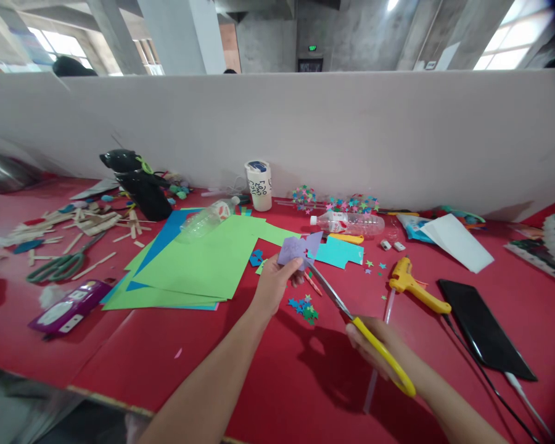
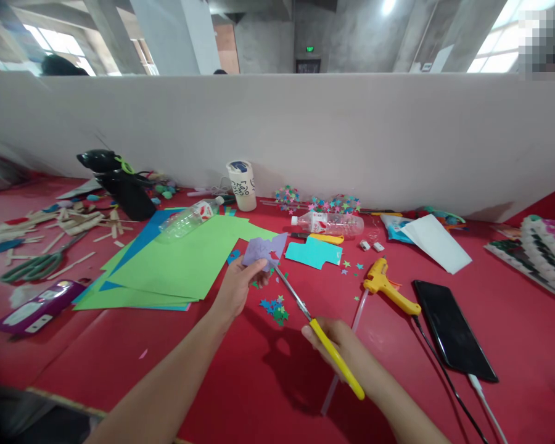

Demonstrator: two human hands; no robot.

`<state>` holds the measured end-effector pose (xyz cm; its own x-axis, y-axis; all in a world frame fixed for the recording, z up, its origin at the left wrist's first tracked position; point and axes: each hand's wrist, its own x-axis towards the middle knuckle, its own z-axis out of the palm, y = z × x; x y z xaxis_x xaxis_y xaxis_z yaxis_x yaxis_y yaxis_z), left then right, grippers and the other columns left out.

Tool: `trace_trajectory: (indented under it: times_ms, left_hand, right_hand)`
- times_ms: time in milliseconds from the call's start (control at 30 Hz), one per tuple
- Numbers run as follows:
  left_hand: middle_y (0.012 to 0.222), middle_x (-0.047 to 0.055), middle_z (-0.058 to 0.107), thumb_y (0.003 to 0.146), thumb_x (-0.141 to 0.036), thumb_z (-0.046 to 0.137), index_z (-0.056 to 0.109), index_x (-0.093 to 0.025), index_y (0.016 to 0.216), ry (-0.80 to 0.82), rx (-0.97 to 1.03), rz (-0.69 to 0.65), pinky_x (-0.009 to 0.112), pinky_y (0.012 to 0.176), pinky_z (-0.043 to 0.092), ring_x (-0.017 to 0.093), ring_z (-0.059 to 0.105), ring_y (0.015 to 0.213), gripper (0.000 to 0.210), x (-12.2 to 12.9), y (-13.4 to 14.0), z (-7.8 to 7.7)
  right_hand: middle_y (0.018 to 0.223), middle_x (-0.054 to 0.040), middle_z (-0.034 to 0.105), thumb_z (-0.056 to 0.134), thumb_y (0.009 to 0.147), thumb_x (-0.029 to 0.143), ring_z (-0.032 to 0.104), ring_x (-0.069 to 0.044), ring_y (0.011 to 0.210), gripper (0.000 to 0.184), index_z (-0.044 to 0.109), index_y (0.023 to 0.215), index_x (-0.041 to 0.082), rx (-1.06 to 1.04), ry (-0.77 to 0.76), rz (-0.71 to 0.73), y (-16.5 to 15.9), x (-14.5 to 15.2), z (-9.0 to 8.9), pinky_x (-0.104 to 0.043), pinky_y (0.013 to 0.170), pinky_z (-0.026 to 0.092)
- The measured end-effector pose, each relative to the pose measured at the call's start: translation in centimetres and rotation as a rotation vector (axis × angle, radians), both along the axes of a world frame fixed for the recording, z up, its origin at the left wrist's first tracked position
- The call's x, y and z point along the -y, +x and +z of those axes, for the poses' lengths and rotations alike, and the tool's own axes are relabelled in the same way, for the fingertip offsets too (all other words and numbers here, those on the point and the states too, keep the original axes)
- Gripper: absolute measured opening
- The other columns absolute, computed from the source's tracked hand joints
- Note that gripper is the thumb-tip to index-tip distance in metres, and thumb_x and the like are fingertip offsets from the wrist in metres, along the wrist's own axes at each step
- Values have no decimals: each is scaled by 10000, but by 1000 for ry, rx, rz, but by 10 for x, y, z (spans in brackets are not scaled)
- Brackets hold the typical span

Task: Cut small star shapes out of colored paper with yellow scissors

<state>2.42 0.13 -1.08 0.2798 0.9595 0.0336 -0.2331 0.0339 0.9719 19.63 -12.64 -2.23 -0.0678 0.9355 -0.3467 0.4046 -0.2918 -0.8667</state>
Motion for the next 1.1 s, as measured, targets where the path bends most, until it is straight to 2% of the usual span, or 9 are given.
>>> trace_trajectory:
  times_ms: [100, 267, 467, 800, 1100]
  left_hand:
    - [499, -30, 542, 681, -252, 623, 546, -144, 667, 12, 20, 43, 201, 464, 360, 70, 473, 447, 134, 0, 0, 1]
    - [518, -28, 535, 672, -238, 620, 544, -139, 644, -51, 85, -40, 205, 442, 357, 65, 460, 430, 128, 3, 1, 2]
    - [507, -21, 540, 669, -242, 621, 571, -133, 628, -80, 67, -41, 208, 446, 358, 67, 468, 430, 127, 7, 5, 2]
    - [503, -29, 537, 670, -232, 626, 573, -137, 633, -133, 119, -51, 198, 444, 359, 59, 454, 422, 115, 12, 6, 4]
    - [536, -21, 545, 684, -243, 622, 581, -131, 645, -153, 191, -15, 207, 469, 374, 68, 472, 461, 125, 20, 16, 1]
  right_hand:
    - [357, 118, 271, 344, 736, 708, 233, -35, 280, 516, 358, 606, 208, -53, 3, -11, 1, 0, -1, -168, 294, 185]
    - [353, 118, 278, 328, 726, 727, 223, -29, 266, 545, 390, 619, 197, -116, 24, -9, 3, 1, -4, -156, 294, 182]
    - [352, 120, 275, 335, 766, 685, 232, -32, 271, 511, 396, 640, 193, -154, 28, 11, 3, 2, -8, -152, 299, 183]
    - [400, 119, 272, 353, 742, 703, 224, -31, 308, 527, 411, 682, 183, -152, 3, 30, 5, 2, -7, -147, 297, 192]
    - [454, 103, 297, 323, 787, 661, 256, -29, 329, 499, 396, 663, 183, -134, 38, -9, -2, 3, -14, -162, 332, 178]
